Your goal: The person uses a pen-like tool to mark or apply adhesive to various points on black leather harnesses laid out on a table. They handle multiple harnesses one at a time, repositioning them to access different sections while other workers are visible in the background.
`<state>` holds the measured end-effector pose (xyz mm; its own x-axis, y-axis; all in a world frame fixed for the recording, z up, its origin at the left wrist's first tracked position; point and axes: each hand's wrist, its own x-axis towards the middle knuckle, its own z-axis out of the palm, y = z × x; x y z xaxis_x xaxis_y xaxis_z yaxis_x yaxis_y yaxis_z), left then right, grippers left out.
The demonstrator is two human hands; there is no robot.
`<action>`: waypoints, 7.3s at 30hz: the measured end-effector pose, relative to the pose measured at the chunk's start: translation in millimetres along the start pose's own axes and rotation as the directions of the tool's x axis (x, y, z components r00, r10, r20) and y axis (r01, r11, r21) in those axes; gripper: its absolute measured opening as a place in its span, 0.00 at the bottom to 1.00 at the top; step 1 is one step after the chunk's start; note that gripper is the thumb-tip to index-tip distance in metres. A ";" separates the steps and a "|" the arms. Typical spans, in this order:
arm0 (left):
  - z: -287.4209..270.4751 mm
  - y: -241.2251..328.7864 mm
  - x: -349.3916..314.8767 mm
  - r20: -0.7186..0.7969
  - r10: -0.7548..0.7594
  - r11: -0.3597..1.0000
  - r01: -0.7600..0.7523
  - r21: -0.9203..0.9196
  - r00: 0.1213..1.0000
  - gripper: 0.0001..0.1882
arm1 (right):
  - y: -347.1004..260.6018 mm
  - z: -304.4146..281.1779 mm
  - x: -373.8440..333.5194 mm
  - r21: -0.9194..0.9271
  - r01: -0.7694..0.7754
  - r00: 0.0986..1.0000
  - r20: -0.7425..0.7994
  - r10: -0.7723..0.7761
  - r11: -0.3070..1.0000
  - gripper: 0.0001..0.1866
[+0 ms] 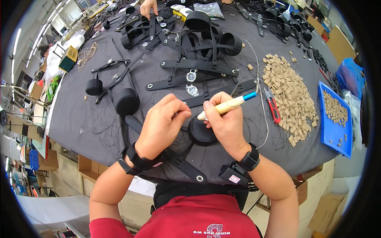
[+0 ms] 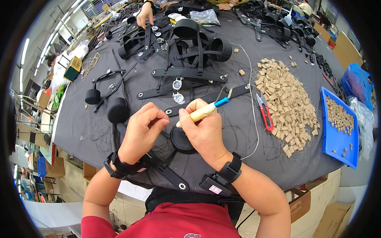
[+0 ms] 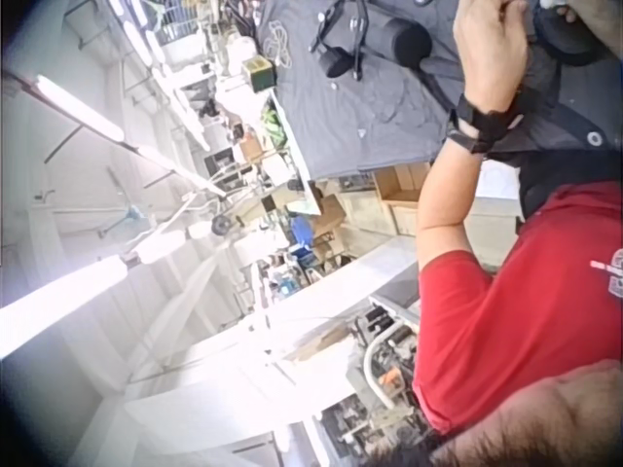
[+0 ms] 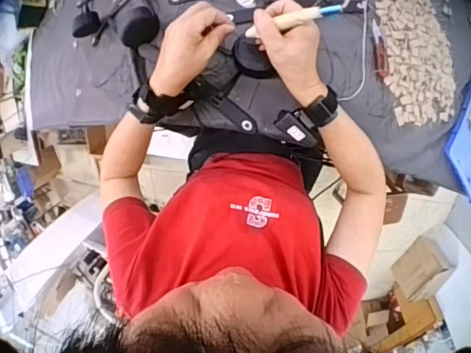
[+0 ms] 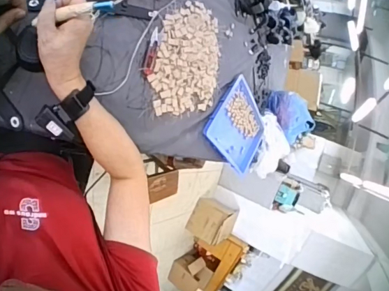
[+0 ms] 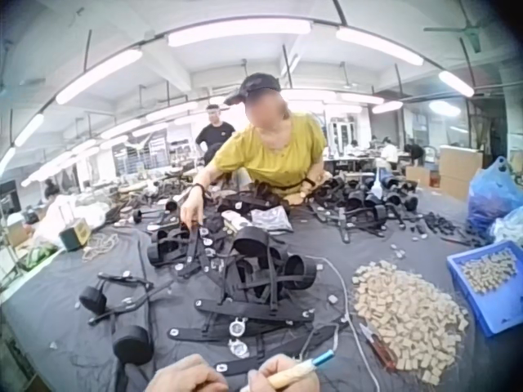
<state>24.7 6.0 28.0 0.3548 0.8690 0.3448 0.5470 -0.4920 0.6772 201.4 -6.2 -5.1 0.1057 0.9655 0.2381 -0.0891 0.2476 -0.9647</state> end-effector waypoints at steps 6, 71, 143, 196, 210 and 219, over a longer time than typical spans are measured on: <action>2.5 0.7 3.8 0.015 0.001 1.000 -0.001 0.006 1.000 0.03 | -1.0 0.0 -0.3 -0.029 -0.005 1.000 0.020 0.006 1.000 0.10; -18.1 2.6 0.3 0.234 -0.117 0.985 0.143 -0.096 0.965 0.04 | 1.8 -0.7 -2.9 -0.015 0.053 0.994 0.101 -0.052 0.998 0.08; -75.7 13.9 -33.3 0.325 -0.468 0.806 0.548 -0.223 0.822 0.39 | -43.8 -52.0 -75.5 0.156 -0.215 0.838 0.536 0.100 0.964 0.08; 15.3 43.2 -87.7 0.254 0.193 0.859 -0.288 0.423 0.948 0.17 | -45.7 -82.5 -62.6 0.608 -0.406 0.913 0.305 0.271 0.683 0.18; -42.1 18.9 -53.2 0.357 0.582 0.476 -0.662 0.579 0.731 0.14 | -82.9 -70.1 -43.6 -0.036 0.201 0.936 0.302 -0.181 0.979 0.21; -62.6 15.5 -34.9 0.420 0.750 0.235 -0.799 0.553 0.511 0.15 | -67.3 -14.8 20.4 -0.355 0.678 0.651 0.696 -0.302 0.644 0.22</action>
<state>-26.7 -28.7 67.2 0.9101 0.0536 0.4109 0.2643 -0.8387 -0.4761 224.2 -4.3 63.0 -0.5937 0.6101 0.5247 0.3654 0.7853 -0.4998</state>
